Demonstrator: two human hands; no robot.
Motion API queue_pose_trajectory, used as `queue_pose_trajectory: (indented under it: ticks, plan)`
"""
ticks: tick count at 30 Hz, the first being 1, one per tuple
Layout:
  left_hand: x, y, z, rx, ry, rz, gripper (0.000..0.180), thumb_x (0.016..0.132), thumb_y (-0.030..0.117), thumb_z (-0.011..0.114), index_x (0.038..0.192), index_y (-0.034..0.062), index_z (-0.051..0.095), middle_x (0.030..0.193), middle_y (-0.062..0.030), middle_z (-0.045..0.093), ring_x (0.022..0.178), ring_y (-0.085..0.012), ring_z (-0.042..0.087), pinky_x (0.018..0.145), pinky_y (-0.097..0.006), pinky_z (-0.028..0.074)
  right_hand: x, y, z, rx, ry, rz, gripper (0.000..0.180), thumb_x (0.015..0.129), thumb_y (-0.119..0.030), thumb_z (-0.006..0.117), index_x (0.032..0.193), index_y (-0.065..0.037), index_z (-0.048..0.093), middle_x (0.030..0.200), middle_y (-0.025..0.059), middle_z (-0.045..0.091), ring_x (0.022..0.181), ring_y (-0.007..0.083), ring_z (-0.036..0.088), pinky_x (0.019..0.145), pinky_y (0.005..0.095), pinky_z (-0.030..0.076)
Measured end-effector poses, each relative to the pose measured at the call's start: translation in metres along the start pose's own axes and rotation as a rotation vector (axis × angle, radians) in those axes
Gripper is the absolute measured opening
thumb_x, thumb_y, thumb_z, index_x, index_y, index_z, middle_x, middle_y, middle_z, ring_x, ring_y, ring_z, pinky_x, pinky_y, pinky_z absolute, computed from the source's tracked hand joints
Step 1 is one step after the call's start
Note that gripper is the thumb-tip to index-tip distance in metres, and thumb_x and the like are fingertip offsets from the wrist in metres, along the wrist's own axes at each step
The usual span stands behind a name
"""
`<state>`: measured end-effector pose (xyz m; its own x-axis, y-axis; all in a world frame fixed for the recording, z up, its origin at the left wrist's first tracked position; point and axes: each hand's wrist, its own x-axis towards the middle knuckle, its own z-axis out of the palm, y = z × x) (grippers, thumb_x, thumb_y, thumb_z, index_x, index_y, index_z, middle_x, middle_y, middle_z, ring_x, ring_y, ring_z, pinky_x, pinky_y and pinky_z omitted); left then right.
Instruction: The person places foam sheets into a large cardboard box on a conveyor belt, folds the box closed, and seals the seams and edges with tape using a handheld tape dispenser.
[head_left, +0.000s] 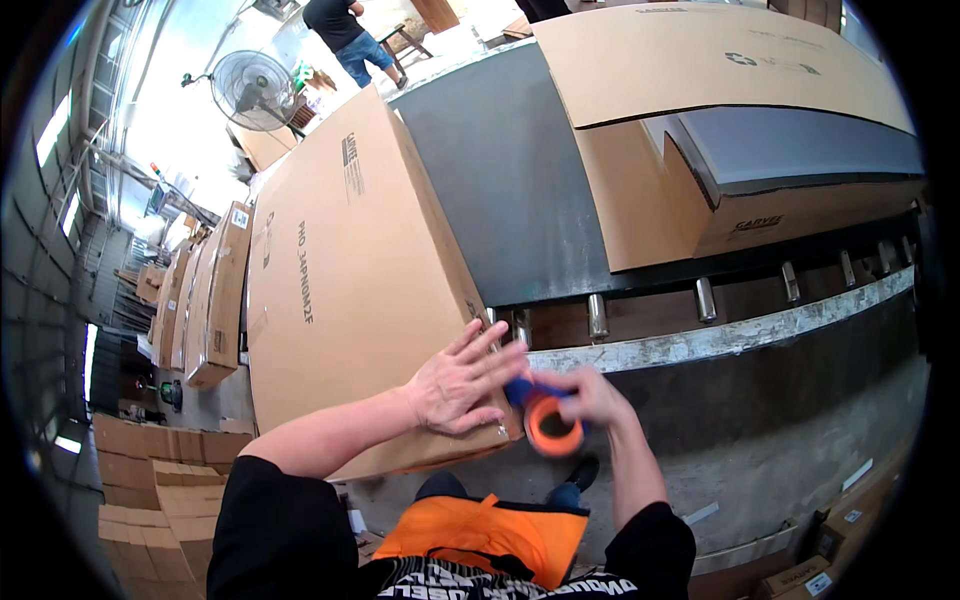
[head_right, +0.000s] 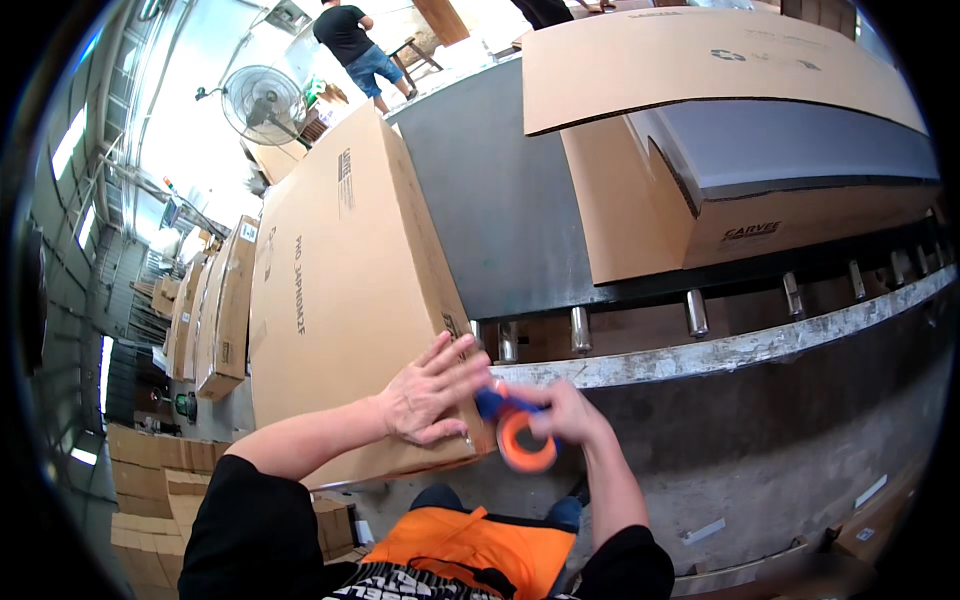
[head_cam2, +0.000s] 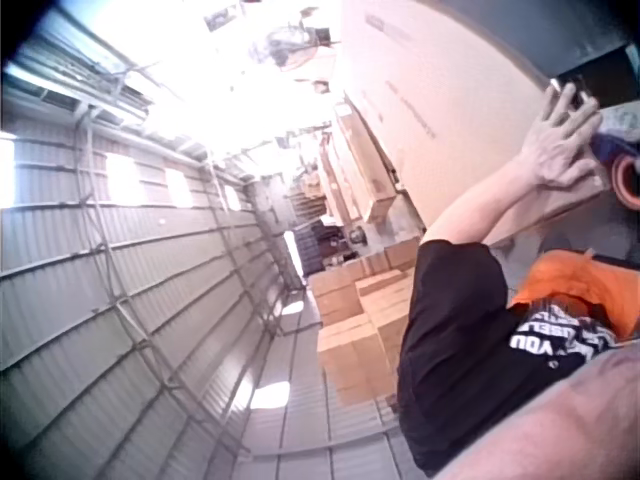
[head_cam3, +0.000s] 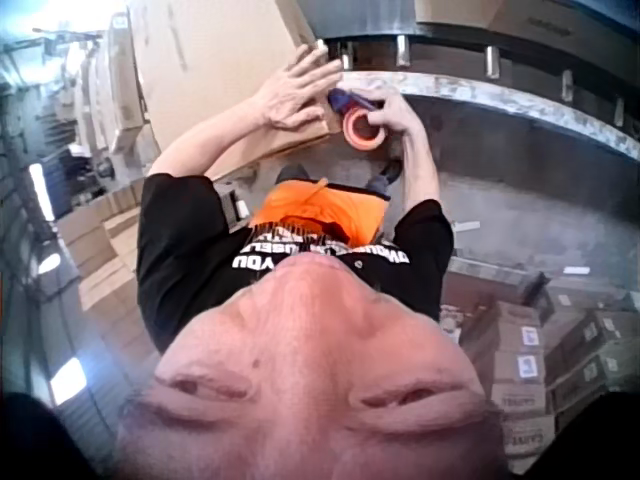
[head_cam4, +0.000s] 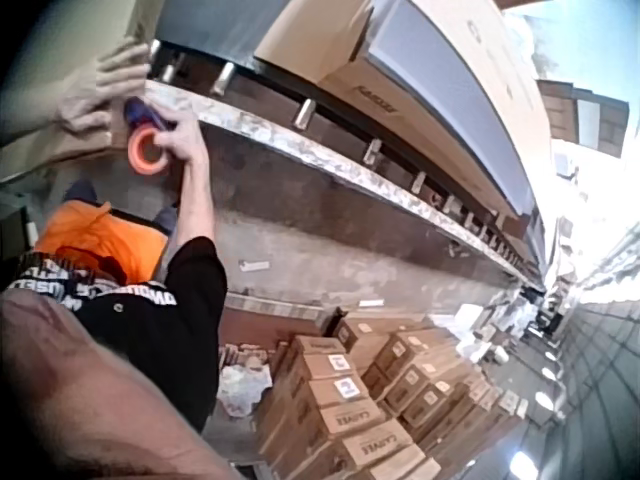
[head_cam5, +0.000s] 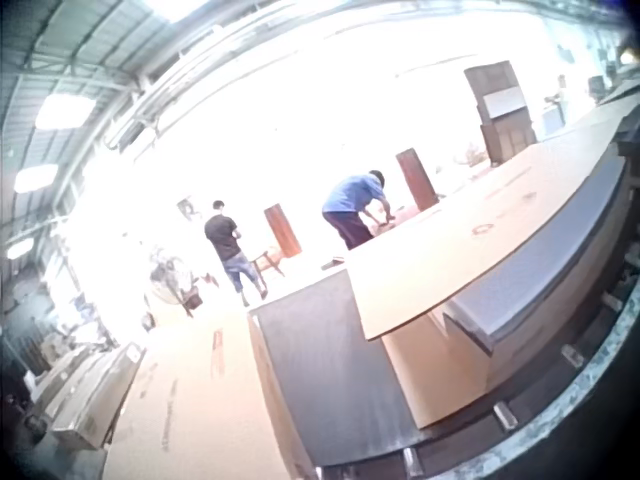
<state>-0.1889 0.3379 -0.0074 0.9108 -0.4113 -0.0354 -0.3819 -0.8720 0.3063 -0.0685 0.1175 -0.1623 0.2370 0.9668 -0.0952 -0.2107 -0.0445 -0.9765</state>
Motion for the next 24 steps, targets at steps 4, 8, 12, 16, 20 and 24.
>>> queue_pose_trajectory:
  ticks: [4,8,12,16,20,24]
  plan:
    - [-0.01,0.004,0.001,0.047,-0.111,0.014,0.033,0.092,0.039,0.052,0.1,0.0128,0.069,0.112,-0.0067,0.065,0.13,-0.0299,0.045,0.118,-0.055,0.014,-0.107,0.033,0.114,-0.147,0.108,-0.124,0.065,0.058,-0.019,0.076,0.123,-0.014,0.068,0.116,0.0188,0.068,0.101,0.0292,0.069,0.096,0.0323,0.05]
    - [-0.004,0.003,-0.001,0.079,-0.065,0.031,0.029,0.09,0.038,0.054,0.089,0.0121,0.067,0.087,-0.0053,0.062,0.098,-0.0241,0.058,0.116,-0.055,0.02,-0.051,-0.023,0.197,-0.806,0.434,0.028,0.057,0.058,-0.026,0.073,0.114,-0.018,0.069,0.114,0.0205,0.063,0.077,0.0361,0.069,0.071,0.0374,0.057]
    - [-0.015,-0.003,0.006,0.089,0.004,-0.007,0.028,0.089,0.038,0.056,0.085,0.0111,0.065,0.087,-0.0046,0.062,0.098,-0.0235,0.058,0.117,-0.054,0.02,-0.04,-0.056,0.221,-0.956,0.188,0.142,0.066,0.058,-0.022,0.071,0.122,-0.01,0.06,0.116,0.0176,0.06,0.079,0.0361,0.067,0.07,0.0402,0.055]
    - [-0.037,-0.01,0.02,0.163,0.41,-0.148,0.036,0.089,0.036,0.058,0.11,0.0068,0.067,0.128,-0.0098,0.06,0.125,-0.0311,0.049,0.118,-0.053,0.013,-0.078,-0.033,0.223,-0.432,0.165,-0.237,0.077,0.064,-0.018,0.072,0.135,-0.002,0.047,0.131,0.0192,0.054,0.113,0.0358,0.06,0.095,0.0388,0.049]
    - [-0.112,0.023,0.023,0.048,0.495,-0.274,0.061,0.091,0.04,0.057,0.14,0.0041,0.047,0.154,-0.0138,0.035,0.146,-0.0376,0.022,0.118,-0.055,0.007,-0.103,-0.033,0.224,0.246,0.826,-0.347,0.083,0.06,-0.005,0.057,0.139,0.005,0.038,0.12,0.0181,0.059,0.11,0.0283,0.062,0.098,0.0389,0.049]
    - [-0.279,0.042,0.043,0.349,0.744,-0.73,0.057,0.09,0.039,0.06,0.135,0.005,0.053,0.146,-0.017,0.045,0.141,-0.0424,0.03,0.116,-0.059,0.016,-0.045,-0.083,0.167,0.43,0.796,-0.425,0.074,0.054,-0.009,0.052,0.126,0.007,0.049,0.105,0.013,0.064,0.092,0.0252,0.066,0.087,0.0368,0.054]
